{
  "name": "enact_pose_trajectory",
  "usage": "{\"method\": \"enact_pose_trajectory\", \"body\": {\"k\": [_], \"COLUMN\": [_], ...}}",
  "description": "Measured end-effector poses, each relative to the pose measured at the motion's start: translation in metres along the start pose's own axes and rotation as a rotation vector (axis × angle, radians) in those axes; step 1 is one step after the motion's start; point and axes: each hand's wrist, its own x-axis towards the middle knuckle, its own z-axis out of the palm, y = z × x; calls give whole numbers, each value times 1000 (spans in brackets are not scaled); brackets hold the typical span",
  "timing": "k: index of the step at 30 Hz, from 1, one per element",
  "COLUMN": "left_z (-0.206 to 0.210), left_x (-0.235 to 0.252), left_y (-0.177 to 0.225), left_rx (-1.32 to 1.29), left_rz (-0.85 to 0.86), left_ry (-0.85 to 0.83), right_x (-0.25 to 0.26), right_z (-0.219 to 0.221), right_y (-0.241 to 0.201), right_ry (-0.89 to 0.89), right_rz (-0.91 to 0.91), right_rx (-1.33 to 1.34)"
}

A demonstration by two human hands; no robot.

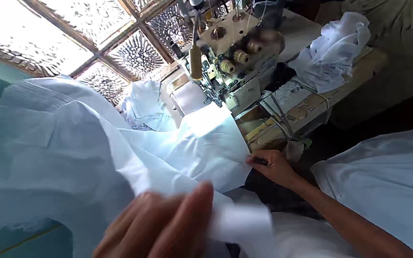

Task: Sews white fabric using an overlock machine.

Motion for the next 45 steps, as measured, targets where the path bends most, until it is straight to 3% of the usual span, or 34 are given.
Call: {"method": "enact_pose_trajectory", "body": {"k": [2, 6, 9, 12, 16, 22, 30, 45], "left_z": [49, 119, 141, 143, 141, 140, 142, 161], "left_x": [13, 22, 17, 14, 12, 10, 17, 31], "left_y": [-24, -77, -103, -113, -114, -110, -106, -115], "left_rx": [70, 113, 138, 152, 135, 112, -75, -36], "left_rz": [15, -35, -74, -106, -147, -168, -203, -277], "left_ry": [29, -178, -260, -241, -231, -188, -198, -99], "right_x": [-4, -9, -9, -9, -10, -4, -8, -11], "right_z": [0, -6, -9, -10, -10, 7, 13, 15], "right_y": [1, -12, -21, -24, -25, -25, -21, -25], "right_ry": [53, 40, 30, 48, 99, 258, 284, 325], "right_rz": [47, 385, 619, 694, 688, 676, 642, 526], "right_rx": [95, 397, 539, 635, 667, 499, 436, 199]}}
